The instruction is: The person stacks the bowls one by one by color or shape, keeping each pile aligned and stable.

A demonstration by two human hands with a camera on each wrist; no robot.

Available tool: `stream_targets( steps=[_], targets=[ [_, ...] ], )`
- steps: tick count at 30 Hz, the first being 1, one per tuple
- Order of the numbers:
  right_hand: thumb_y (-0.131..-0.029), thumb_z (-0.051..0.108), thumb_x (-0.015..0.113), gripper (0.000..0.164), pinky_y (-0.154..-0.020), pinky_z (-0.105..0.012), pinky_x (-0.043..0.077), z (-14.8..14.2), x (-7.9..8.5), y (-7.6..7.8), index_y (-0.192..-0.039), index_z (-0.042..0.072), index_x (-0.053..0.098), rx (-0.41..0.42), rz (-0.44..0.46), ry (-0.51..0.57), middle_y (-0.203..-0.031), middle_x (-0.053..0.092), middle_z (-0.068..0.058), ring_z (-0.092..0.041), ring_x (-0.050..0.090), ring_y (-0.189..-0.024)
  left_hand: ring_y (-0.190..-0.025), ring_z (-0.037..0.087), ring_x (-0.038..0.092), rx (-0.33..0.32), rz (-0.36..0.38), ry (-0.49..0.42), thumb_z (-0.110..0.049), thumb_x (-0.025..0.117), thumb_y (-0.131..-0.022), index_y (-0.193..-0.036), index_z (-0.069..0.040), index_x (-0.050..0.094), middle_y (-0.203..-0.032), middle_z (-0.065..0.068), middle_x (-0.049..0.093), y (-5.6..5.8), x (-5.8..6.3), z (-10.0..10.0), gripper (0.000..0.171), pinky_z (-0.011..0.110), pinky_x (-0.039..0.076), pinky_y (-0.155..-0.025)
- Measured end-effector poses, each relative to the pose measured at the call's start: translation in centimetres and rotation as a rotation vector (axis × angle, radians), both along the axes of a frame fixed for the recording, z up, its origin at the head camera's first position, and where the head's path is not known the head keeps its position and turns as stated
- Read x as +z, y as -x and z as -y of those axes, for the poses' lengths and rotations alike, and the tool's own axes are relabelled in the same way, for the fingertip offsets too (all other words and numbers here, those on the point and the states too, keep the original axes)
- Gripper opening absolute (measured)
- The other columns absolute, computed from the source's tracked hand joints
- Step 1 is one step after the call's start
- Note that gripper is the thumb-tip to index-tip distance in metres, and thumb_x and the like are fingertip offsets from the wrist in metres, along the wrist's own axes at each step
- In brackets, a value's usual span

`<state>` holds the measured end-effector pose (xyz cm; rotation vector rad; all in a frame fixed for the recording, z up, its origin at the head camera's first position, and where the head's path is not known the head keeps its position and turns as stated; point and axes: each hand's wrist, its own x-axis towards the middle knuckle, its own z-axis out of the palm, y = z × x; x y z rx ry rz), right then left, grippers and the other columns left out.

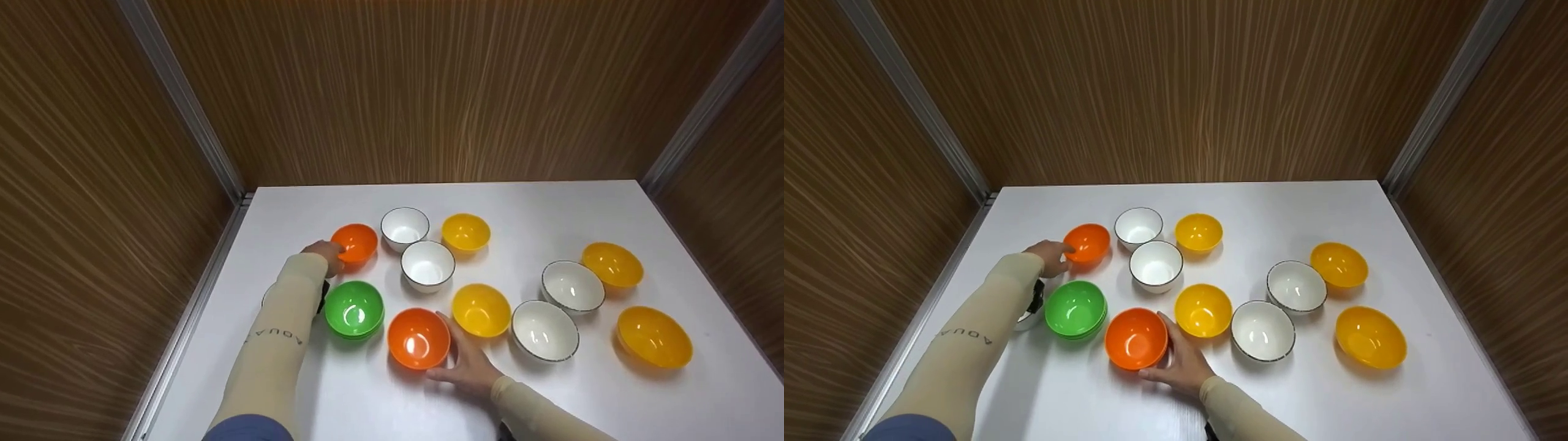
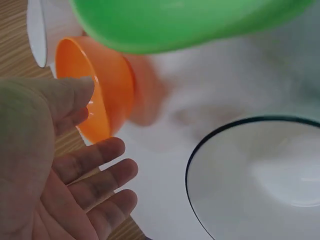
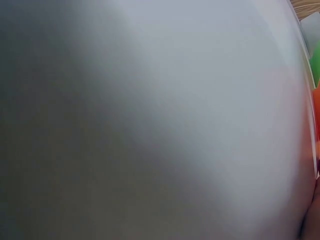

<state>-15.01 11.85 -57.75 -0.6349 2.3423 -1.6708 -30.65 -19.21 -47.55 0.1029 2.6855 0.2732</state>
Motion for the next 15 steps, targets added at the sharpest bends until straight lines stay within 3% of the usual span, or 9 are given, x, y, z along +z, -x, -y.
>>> stream_targets(
  steps=[4,8,11,15],
  targets=[
    [-0.064,0.021,0.084,0.106,-0.108,-0.049,0.012,-0.1,-1.5,0.4,-0.145,0.007,0.016,-0.001,-0.035,0.005,-0.147,0.026,-0.004,-0.023,0.019,-0.135,-0.124,0.027,0.038,-0.007,0.034,0.016,-0.017,0.052,-0.089,-0.138,-0.022,0.042,-0.138,0.006,0.041,0.2,-0.6,0.1,0.051,0.043,0.034,-0.101],
    [-0.063,0.03,0.084,0.108,-0.109,-0.046,0.014,-0.3,-3.1,0.9,-0.146,0.014,0.016,-0.006,-0.071,-0.038,-0.147,0.026,0.002,-0.018,0.021,-0.134,-0.118,0.026,0.043,-0.027,0.049,0.039,-0.02,0.053,-0.089,-0.136,-0.019,0.046,-0.133,0.008,0.046,0.3,-1.0,0.3,0.047,0.042,0.037,-0.098],
    [-0.063,0.033,0.083,0.108,-0.109,-0.044,0.014,-0.3,-3.5,1.2,-0.147,0.016,0.016,-0.008,-0.073,-0.047,-0.147,0.026,0.005,-0.016,0.021,-0.134,-0.102,0.025,0.051,-0.022,0.034,0.035,-0.021,0.058,-0.087,-0.122,-0.011,0.058,-0.118,0.01,0.055,0.4,-1.2,0.7,0.036,0.04,0.043,-0.089],
    [-0.064,0.031,0.083,0.107,-0.109,-0.046,0.015,-0.3,-3.3,1.2,-0.146,0.013,0.016,-0.008,-0.069,-0.046,-0.147,0.026,0.005,-0.017,0.022,-0.134,-0.083,0.022,0.053,0.062,0.039,0.017,-0.029,0.069,-0.08,-0.097,-0.008,0.064,-0.097,0.006,0.057,0.2,-1.4,1.2,0.028,0.036,0.046,-0.075]
  ],
)
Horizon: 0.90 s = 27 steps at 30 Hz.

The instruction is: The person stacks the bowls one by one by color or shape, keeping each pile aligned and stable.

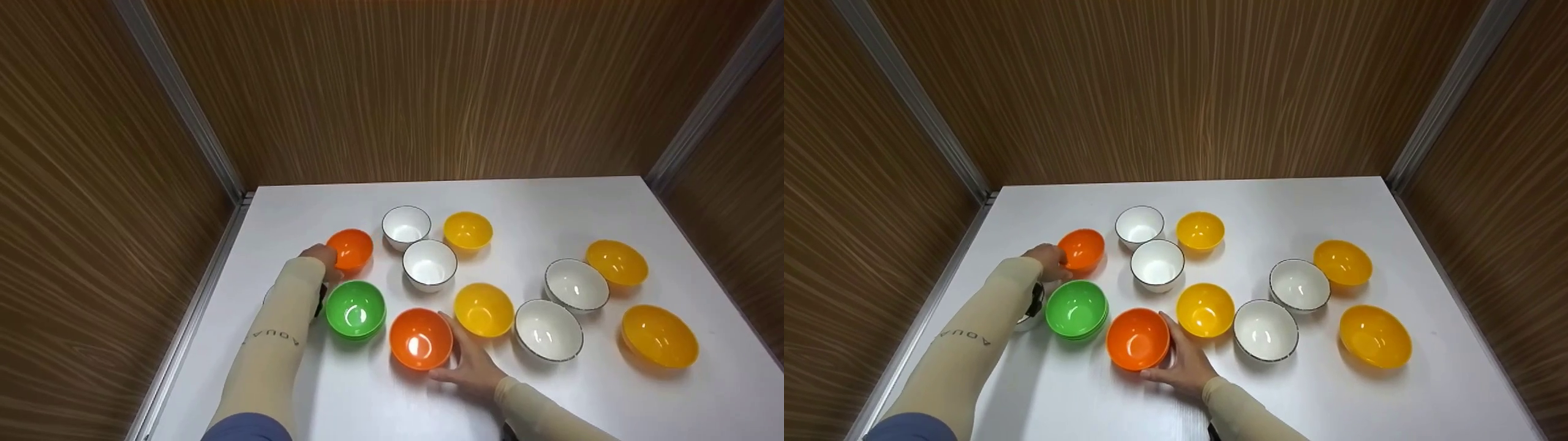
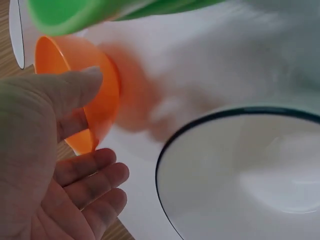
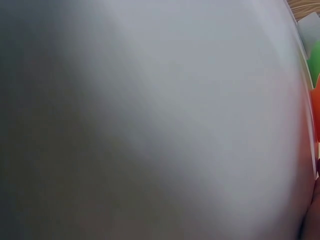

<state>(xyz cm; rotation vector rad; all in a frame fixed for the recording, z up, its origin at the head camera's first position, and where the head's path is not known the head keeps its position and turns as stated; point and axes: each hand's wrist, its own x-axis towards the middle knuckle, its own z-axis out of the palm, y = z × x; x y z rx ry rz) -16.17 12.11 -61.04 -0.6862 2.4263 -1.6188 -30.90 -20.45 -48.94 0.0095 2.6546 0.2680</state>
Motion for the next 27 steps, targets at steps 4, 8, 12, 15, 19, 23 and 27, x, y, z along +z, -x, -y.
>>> stream_targets(
  steps=[4,8,12,15,19,23,27],
  targets=[
    [-0.064,0.026,0.083,0.106,-0.108,-0.047,0.015,0.1,1.3,-0.4,-0.146,0.01,0.017,-0.002,0.016,0.013,-0.147,0.025,0.001,-0.02,0.022,-0.134,-0.087,0.021,0.053,0.049,-0.004,0.019,-0.046,0.075,-0.069,-0.098,-0.009,0.06,-0.095,0.004,0.054,-0.1,-0.2,0.3,0.05,0.037,0.047,-0.079],
    [-0.065,0.021,0.083,0.104,-0.108,-0.048,0.015,0.4,3.0,-0.9,-0.144,0.004,0.018,-0.001,0.03,0.033,-0.147,0.026,-0.007,-0.023,0.022,-0.134,-0.096,0.025,0.053,-0.004,-0.055,0.047,-0.057,0.072,-0.064,-0.111,-0.005,0.057,-0.104,0.008,0.052,-0.2,-0.2,0.3,0.071,0.042,0.046,-0.085],
    [-0.066,0.019,0.082,0.102,-0.108,-0.046,0.015,0.5,3.6,-1.2,-0.144,0.003,0.018,0.005,0.045,0.032,-0.147,0.025,-0.009,-0.023,0.022,-0.134,-0.107,0.031,0.048,-0.056,-0.1,0.044,-0.061,0.069,-0.064,-0.134,-0.003,0.038,-0.118,0.016,0.046,0.3,-0.5,0.0,0.096,0.046,0.042,-0.091],
    [-0.066,0.019,0.082,0.103,-0.109,-0.046,0.014,0.5,3.4,-1.2,-0.145,0.006,0.018,0.009,0.057,0.048,-0.147,0.025,-0.006,-0.022,0.021,-0.134,-0.114,0.034,0.044,-0.084,-0.119,0.023,-0.06,0.07,-0.064,-0.142,-0.006,0.022,-0.127,0.019,0.039,0.8,-0.9,0.0,0.106,0.048,0.04,-0.093],
    [-0.065,0.025,0.083,0.106,-0.109,-0.046,0.014,0.2,1.5,-0.6,-0.146,0.012,0.016,0.009,0.045,0.033,-0.147,0.024,0.0,-0.019,0.02,-0.134,-0.114,0.034,0.044,-0.121,-0.141,-0.001,-0.053,0.072,-0.065,-0.143,-0.009,0.022,-0.129,0.018,0.038,1.1,-1.2,-0.1,0.103,0.048,0.04,-0.093],
    [-0.064,0.03,0.083,0.108,-0.109,-0.044,0.014,0.0,0.3,-0.1,-0.146,0.013,0.015,0.012,0.026,0.011,-0.147,0.025,0.001,-0.018,0.02,-0.134,-0.111,0.033,0.045,-0.142,-0.145,0.002,-0.051,0.072,-0.066,-0.142,-0.009,0.024,-0.124,0.018,0.041,1.1,-1.3,-0.2,0.099,0.046,0.041,-0.092],
    [-0.063,0.029,0.083,0.109,-0.109,-0.044,0.014,0.1,0.3,-0.1,-0.146,0.012,0.016,0.014,0.033,0.021,-0.147,0.025,0.003,-0.017,0.02,-0.134,-0.109,0.033,0.045,-0.139,-0.145,-0.01,-0.051,0.073,-0.064,-0.142,-0.011,0.027,-0.121,0.018,0.042,1.0,-1.5,-0.1,0.099,0.048,0.042,-0.091]
  ],
)
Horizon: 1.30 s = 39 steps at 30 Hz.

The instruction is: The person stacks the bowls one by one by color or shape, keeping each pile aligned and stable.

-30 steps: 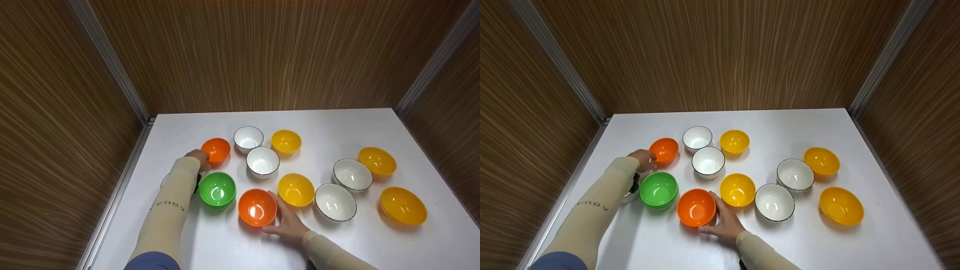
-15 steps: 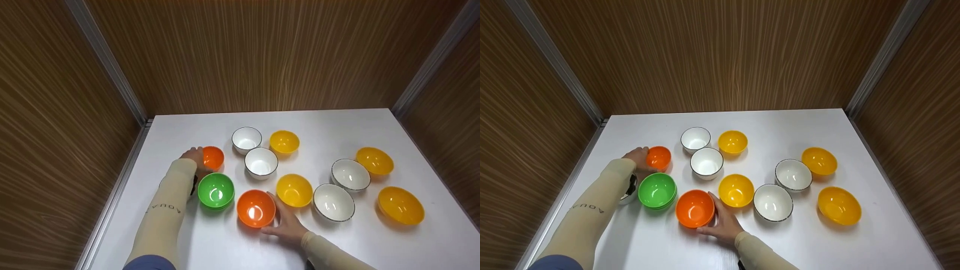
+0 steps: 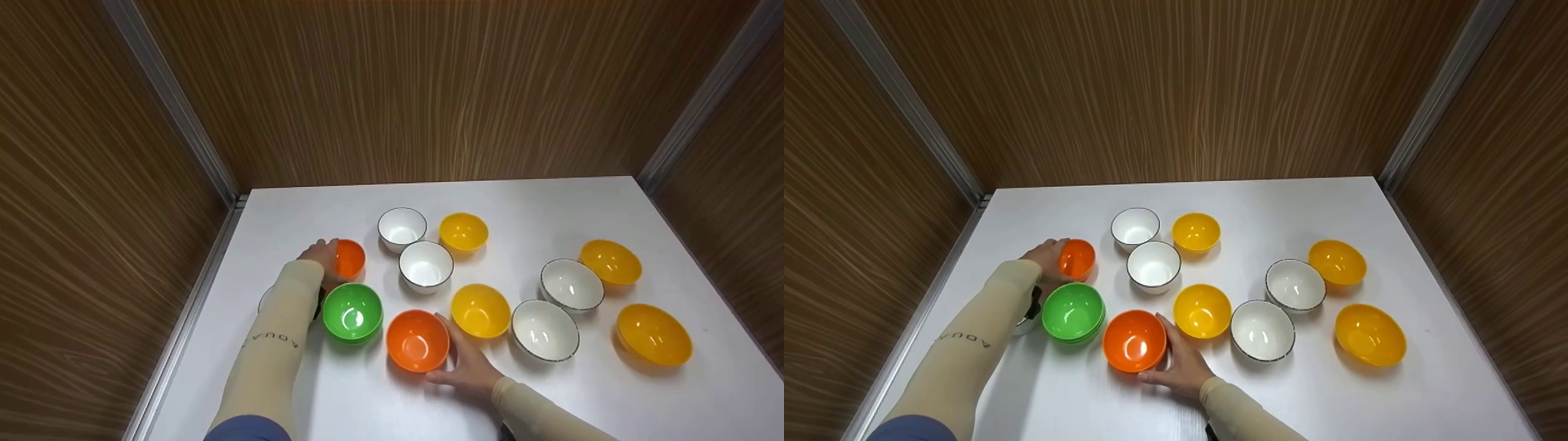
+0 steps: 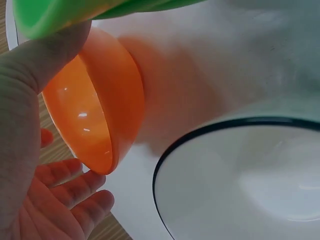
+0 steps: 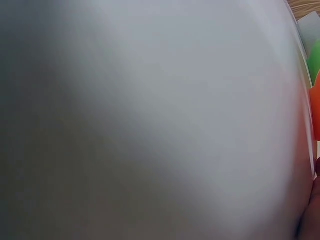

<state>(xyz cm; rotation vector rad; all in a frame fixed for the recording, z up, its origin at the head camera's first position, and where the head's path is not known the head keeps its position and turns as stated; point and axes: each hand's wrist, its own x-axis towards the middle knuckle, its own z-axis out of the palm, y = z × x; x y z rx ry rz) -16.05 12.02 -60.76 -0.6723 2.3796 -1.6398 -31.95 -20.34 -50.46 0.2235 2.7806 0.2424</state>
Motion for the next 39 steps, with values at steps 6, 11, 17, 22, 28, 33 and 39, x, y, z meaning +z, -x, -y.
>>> stream_targets(
  steps=[6,11,17,22,28,33,39],
  targets=[
    [-0.063,0.029,0.084,0.107,-0.109,-0.047,0.014,0.2,0.6,-0.6,-0.146,0.013,0.017,0.003,-0.005,-0.019,-0.146,0.027,0.005,-0.018,0.022,-0.134,-0.107,0.032,0.045,0.022,-0.016,-0.01,-0.052,0.074,-0.063,-0.141,-0.012,0.027,-0.118,0.017,0.044,-0.7,-0.2,0.1,0.1,0.047,0.042,-0.09],
    [-0.064,0.023,0.083,0.105,-0.108,-0.049,0.013,0.5,2.4,-1.3,-0.145,0.009,0.018,0.011,0.03,0.004,-0.145,0.029,0.0,-0.02,0.023,-0.133,-0.105,0.033,0.045,0.025,-0.078,-0.029,-0.048,0.076,-0.06,-0.138,-0.008,0.029,-0.114,0.018,0.045,-0.9,-0.2,0.4,0.1,0.047,0.043,-0.089],
    [-0.065,0.022,0.083,0.104,-0.109,-0.048,0.013,0.5,3.0,-1.6,-0.145,0.007,0.018,0.02,0.059,0.006,-0.146,0.027,-0.003,-0.021,0.023,-0.133,-0.107,0.032,0.045,0.084,-0.094,-0.08,-0.046,0.081,-0.058,-0.137,-0.008,0.031,-0.115,0.016,0.045,-1.3,0.7,0.8,0.101,0.048,0.042,-0.09],
    [-0.065,0.025,0.083,0.105,-0.109,-0.045,0.012,0.5,1.4,-1.0,-0.146,0.013,0.017,0.019,0.042,0.001,-0.147,0.026,0.0,-0.018,0.021,-0.134,-0.111,0.031,0.043,0.139,-0.146,-0.166,-0.046,0.08,-0.06,-0.139,-0.009,0.029,-0.12,0.015,0.044,-1.8,2.2,1.6,0.101,0.048,0.04,-0.093],
    [-0.066,0.029,0.082,0.105,-0.11,-0.041,0.013,0.3,0.0,-0.4,-0.146,0.025,0.015,0.021,0.043,-0.011,-0.147,0.024,0.006,-0.013,0.02,-0.134,-0.111,0.03,0.043,0.155,-0.221,-0.251,-0.052,0.08,-0.056,-0.14,-0.012,0.028,-0.126,0.014,0.042,-3.4,4.6,2.0,0.107,0.049,0.041,-0.092],
    [-0.067,0.029,0.081,0.104,-0.11,-0.043,0.012,0.4,-0.1,-0.2,-0.146,0.027,0.015,0.022,0.051,-0.008,-0.148,0.023,0.006,-0.014,0.019,-0.134,-0.115,0.029,0.041,0.073,-0.28,-0.255,-0.057,0.08,-0.053,-0.141,-0.013,0.028,-0.13,0.012,0.041,-5.2,6.5,1.5,0.112,0.049,0.039,-0.094],
    [-0.066,0.03,0.081,0.103,-0.11,-0.043,0.013,0.4,0.1,-0.1,-0.146,0.025,0.015,0.019,0.043,-0.017,-0.147,0.024,0.005,-0.015,0.019,-0.134,-0.116,0.025,0.04,-0.067,-0.324,-0.242,-0.06,0.079,-0.051,-0.141,-0.014,0.03,-0.132,0.008,0.041,-7.7,7.9,-0.7,0.112,0.046,0.039,-0.095]
  ],
)
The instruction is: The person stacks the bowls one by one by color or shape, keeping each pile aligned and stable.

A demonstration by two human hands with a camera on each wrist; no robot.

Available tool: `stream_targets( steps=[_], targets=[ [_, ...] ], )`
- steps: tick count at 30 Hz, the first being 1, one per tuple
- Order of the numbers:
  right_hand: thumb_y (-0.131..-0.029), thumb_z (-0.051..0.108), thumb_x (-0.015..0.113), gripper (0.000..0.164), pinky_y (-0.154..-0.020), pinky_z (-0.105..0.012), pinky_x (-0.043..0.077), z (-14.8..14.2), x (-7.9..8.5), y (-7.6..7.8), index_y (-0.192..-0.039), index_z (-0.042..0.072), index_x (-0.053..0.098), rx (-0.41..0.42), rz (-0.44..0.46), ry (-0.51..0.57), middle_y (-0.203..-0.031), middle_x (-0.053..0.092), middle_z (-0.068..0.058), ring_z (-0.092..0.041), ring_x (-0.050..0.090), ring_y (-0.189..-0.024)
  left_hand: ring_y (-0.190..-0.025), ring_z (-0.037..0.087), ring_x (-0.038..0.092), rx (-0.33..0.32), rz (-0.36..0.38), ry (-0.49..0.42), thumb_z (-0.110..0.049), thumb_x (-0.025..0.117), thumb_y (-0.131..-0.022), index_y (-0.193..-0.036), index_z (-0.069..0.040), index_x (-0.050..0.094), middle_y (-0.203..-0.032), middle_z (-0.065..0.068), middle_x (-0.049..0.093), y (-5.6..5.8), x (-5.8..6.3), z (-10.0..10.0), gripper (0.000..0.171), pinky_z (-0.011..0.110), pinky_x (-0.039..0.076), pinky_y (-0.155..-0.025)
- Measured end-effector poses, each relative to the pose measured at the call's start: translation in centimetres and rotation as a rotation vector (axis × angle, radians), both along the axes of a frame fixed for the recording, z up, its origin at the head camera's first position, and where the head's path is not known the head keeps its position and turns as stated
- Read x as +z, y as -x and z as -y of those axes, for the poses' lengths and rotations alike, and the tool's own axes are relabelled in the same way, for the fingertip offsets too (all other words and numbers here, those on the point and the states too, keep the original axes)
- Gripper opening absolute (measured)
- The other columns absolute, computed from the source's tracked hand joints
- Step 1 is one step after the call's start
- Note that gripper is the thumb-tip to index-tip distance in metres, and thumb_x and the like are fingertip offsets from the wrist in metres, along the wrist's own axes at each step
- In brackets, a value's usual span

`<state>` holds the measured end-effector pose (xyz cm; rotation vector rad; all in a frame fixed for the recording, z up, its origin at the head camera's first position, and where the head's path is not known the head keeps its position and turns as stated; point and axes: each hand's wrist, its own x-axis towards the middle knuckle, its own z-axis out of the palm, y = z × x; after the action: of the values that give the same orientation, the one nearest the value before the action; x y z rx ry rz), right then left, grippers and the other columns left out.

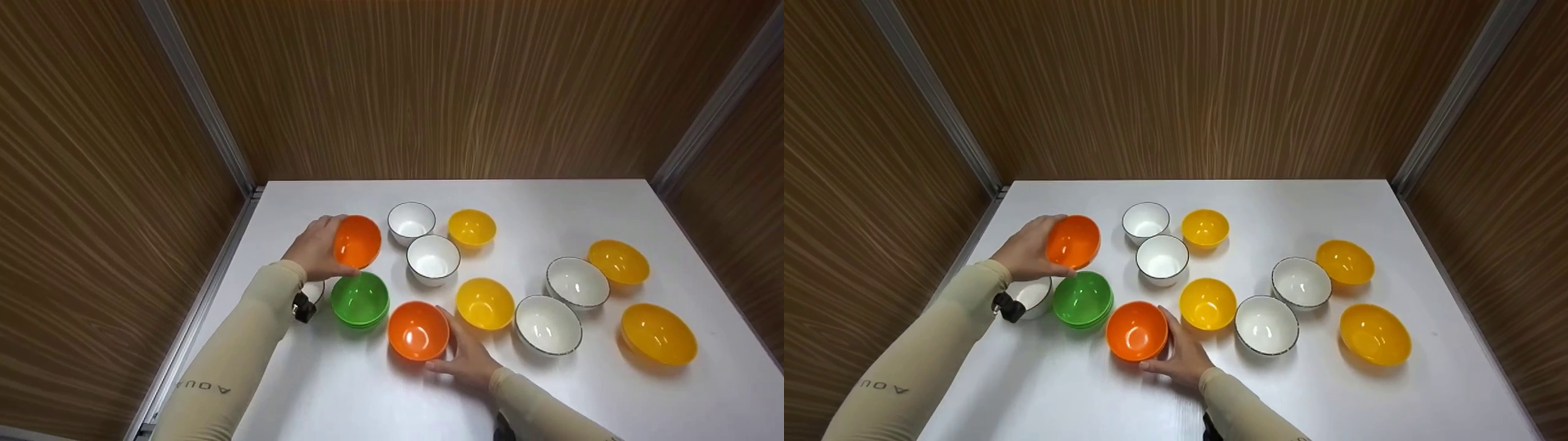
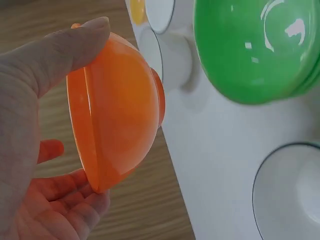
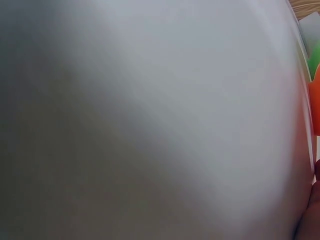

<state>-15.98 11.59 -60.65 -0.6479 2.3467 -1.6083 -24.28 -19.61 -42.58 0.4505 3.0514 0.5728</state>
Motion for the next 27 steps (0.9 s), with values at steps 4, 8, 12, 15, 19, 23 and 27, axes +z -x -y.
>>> stream_targets(
  steps=[4,8,12,15,19,23,27],
  targets=[
    [-0.066,0.033,0.081,0.103,-0.109,-0.045,0.013,0.0,-0.1,0.2,-0.146,0.027,0.016,-0.012,-0.02,-0.021,-0.147,0.025,0.005,-0.016,0.02,-0.134,-0.115,0.02,0.041,-0.096,-0.006,0.005,-0.066,0.076,-0.049,-0.14,-0.017,0.031,-0.133,0.003,0.04,-1.6,0.3,-2.3,0.112,0.044,0.042,-0.093],
    [-0.065,0.035,0.081,0.104,-0.109,-0.045,0.014,0.1,-0.2,0.2,-0.146,0.027,0.016,-0.018,-0.021,-0.033,-0.147,0.025,0.006,-0.015,0.02,-0.134,-0.113,0.016,0.041,-0.174,-0.013,0.002,-0.064,0.077,-0.049,-0.139,-0.019,0.032,-0.131,0.0,0.041,-3.0,-0.1,-4.1,0.111,0.042,0.044,-0.091],
    [-0.066,0.03,0.082,0.104,-0.109,-0.043,0.014,0.2,0.2,-0.1,-0.146,0.021,0.017,-0.021,-0.028,-0.013,-0.147,0.025,0.004,-0.015,0.021,-0.134,-0.112,0.017,0.042,-0.254,-0.032,0.001,-0.056,0.08,-0.052,-0.139,-0.017,0.032,-0.128,0.001,0.043,-3.9,-0.9,-5.1,0.107,0.04,0.044,-0.091],
    [-0.066,0.032,0.082,0.104,-0.109,-0.042,0.015,0.2,0.3,-0.1,-0.146,0.021,0.017,-0.023,-0.029,-0.022,-0.147,0.024,0.005,-0.014,0.021,-0.134,-0.112,0.017,0.042,-0.287,-0.033,-0.002,-0.053,0.081,-0.053,-0.138,-0.017,0.033,-0.127,0.0,0.043,-4.5,-1.6,-5.5,0.105,0.039,0.043,-0.091],
    [-0.065,0.038,0.081,0.104,-0.109,-0.044,0.014,0.2,-0.2,0.0,-0.146,0.023,0.017,-0.015,-0.029,-0.05,-0.148,0.022,0.007,-0.013,0.019,-0.134,-0.112,0.018,0.043,-0.305,-0.028,0.003,-0.052,0.082,-0.053,-0.138,-0.017,0.034,-0.128,0.001,0.044,-5.2,-2.5,-5.7,0.103,0.039,0.042,-0.092],
    [-0.067,0.035,0.08,0.103,-0.109,-0.045,0.015,0.3,0.2,-0.2,-0.146,0.022,0.017,0.0,-0.027,-0.035,-0.148,0.023,0.008,-0.013,0.02,-0.134,-0.114,0.019,0.044,-0.297,-0.028,0.054,-0.057,0.079,-0.054,-0.139,-0.016,0.033,-0.131,0.003,0.043,-5.9,-3.3,-6.0,0.105,0.04,0.042,-0.093],
    [-0.068,0.026,0.081,0.1,-0.109,-0.047,0.014,0.3,1.7,-0.7,-0.146,0.019,0.018,0.007,-0.015,0.011,-0.147,0.026,0.003,-0.016,0.022,-0.133,-0.118,0.022,0.041,-0.294,-0.026,0.086,-0.061,0.076,-0.055,-0.14,-0.015,0.032,-0.136,0.007,0.039,-6.5,-4.2,-6.6,0.106,0.042,0.041,-0.095]
  ],
)
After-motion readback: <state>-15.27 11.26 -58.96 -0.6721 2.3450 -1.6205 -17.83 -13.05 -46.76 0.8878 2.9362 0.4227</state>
